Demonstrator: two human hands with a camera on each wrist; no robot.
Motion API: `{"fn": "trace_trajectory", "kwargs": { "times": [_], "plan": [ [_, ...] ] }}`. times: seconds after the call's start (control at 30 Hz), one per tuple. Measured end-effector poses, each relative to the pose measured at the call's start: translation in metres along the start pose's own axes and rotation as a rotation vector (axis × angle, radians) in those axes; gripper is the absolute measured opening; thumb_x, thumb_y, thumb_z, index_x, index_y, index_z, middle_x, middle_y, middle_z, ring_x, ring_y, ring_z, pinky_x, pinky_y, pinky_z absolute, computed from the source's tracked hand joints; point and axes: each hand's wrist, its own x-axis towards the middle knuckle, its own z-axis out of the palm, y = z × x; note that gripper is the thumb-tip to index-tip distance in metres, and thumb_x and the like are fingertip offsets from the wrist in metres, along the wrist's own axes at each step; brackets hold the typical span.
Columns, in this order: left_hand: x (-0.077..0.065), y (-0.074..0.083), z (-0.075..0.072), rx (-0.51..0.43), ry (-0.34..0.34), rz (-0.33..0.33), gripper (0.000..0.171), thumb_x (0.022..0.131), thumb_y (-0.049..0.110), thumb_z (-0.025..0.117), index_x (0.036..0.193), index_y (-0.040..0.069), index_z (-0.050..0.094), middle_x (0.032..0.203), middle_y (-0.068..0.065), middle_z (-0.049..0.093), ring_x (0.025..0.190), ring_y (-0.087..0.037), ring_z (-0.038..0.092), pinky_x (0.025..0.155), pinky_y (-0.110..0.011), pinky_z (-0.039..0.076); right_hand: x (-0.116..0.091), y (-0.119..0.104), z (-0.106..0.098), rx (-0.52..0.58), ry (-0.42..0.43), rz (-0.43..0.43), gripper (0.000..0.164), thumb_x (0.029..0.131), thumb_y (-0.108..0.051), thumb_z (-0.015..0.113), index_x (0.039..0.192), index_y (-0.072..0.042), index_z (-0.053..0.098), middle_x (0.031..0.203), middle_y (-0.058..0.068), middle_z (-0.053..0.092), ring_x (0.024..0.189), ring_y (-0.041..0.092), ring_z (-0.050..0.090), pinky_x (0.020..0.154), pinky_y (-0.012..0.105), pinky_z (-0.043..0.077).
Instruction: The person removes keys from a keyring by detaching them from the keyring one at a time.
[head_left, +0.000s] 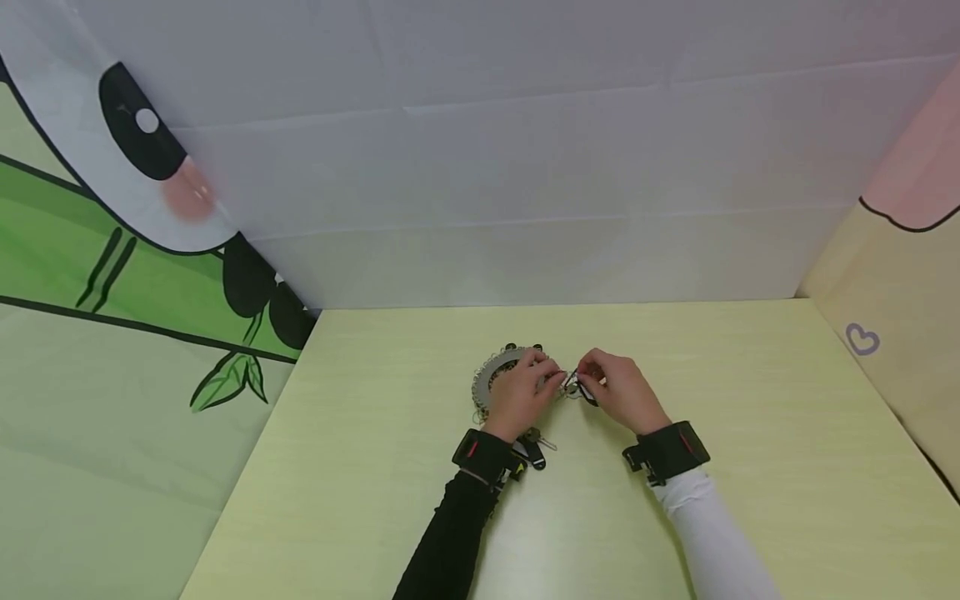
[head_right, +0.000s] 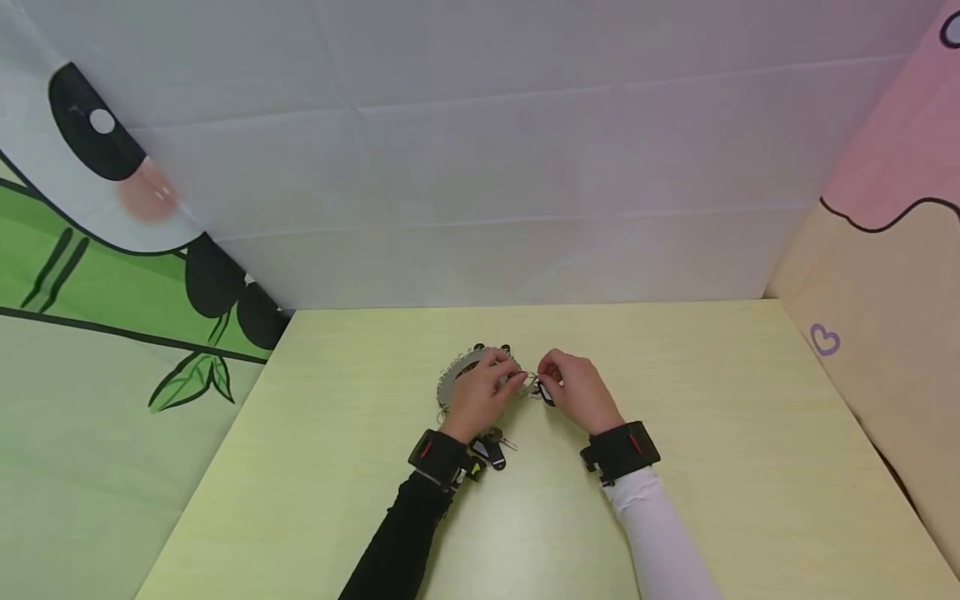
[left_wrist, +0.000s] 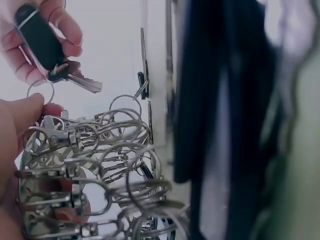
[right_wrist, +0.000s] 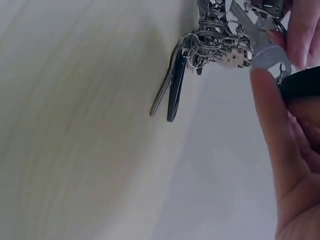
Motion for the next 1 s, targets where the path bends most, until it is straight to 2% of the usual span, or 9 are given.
{"fn": "trace_trajectory", "kwargs": {
  "times": [0.17, 0.3, 0.43, 0.6, 0.67, 0.8, 1.0],
  "plan": [
    [0.001, 0.002, 0.0, 0.048, 0.017, -0.016, 0.02, 0.099, 0.035, 0.057, 0.092, 0.022, 0.07, 0.098, 0.004, 0.061, 0.053, -0.005, 0.046, 0.044, -0.019, 0.032, 0.005, -0.002, 0.004, 0.013, 0.086, -0.056, 0.008, 0.086, -0.004, 0.07, 0.093, -0.006, 0.073, 0.085, 0.007, 0.073, 0.075, 0.016, 0.067, 0.065, 0.04, 0.06],
    [0.0, 0.003, 0.002, 0.074, -0.009, -0.029, 0.026, 0.103, 0.035, 0.05, 0.09, 0.021, 0.069, 0.096, 0.003, 0.06, 0.054, -0.006, 0.047, 0.043, -0.018, 0.031, 0.007, -0.003, 0.01, 0.013, 0.15, -0.073, 0.011, 0.084, -0.001, 0.068, 0.089, -0.009, 0.074, 0.085, 0.005, 0.068, 0.077, 0.016, 0.066, 0.068, 0.039, 0.061],
    [0.001, 0.004, 0.002, 0.066, -0.02, -0.035, 0.028, 0.104, 0.033, 0.048, 0.092, 0.02, 0.07, 0.095, 0.003, 0.06, 0.055, -0.006, 0.049, 0.042, -0.018, 0.032, 0.009, -0.003, 0.015, 0.028, 0.205, -0.096, 0.014, 0.084, 0.002, 0.067, 0.088, -0.01, 0.073, 0.086, 0.005, 0.064, 0.079, 0.016, 0.065, 0.068, 0.037, 0.061],
    [0.002, 0.001, 0.002, 0.037, 0.02, -0.054, 0.026, 0.105, 0.03, 0.047, 0.097, 0.02, 0.069, 0.096, 0.002, 0.062, 0.058, -0.006, 0.05, 0.046, -0.02, 0.038, 0.01, -0.007, 0.02, 0.066, 0.261, -0.122, 0.013, 0.086, 0.002, 0.066, 0.09, -0.008, 0.074, 0.087, 0.006, 0.062, 0.078, 0.017, 0.064, 0.067, 0.037, 0.061],
    [0.002, -0.001, 0.002, 0.018, 0.039, -0.064, 0.025, 0.105, 0.03, 0.047, 0.096, 0.02, 0.068, 0.097, 0.002, 0.063, 0.059, -0.006, 0.05, 0.047, -0.02, 0.039, 0.009, -0.008, 0.021, 0.119, 0.256, -0.092, 0.012, 0.087, 0.001, 0.066, 0.092, -0.007, 0.074, 0.088, 0.007, 0.063, 0.08, 0.017, 0.064, 0.067, 0.038, 0.062],
    [0.001, -0.002, 0.002, 0.006, 0.073, -0.07, 0.025, 0.105, 0.03, 0.046, 0.092, 0.021, 0.065, 0.094, 0.003, 0.063, 0.056, -0.006, 0.048, 0.047, -0.02, 0.037, 0.009, -0.008, 0.022, 0.255, 0.207, 0.026, 0.012, 0.089, -0.003, 0.067, 0.096, -0.008, 0.075, 0.093, 0.011, 0.069, 0.086, 0.02, 0.066, 0.071, 0.041, 0.062],
    [0.001, -0.004, 0.002, 0.007, 0.099, -0.081, 0.025, 0.105, 0.032, 0.046, 0.089, 0.022, 0.063, 0.077, 0.004, 0.056, 0.054, -0.007, 0.045, 0.048, -0.021, 0.031, 0.009, -0.007, 0.024, 0.436, 0.101, 0.19, 0.015, 0.091, -0.01, 0.069, 0.104, -0.008, 0.076, 0.102, 0.016, 0.074, 0.09, 0.022, 0.067, 0.074, 0.04, 0.06]
  ]
}}
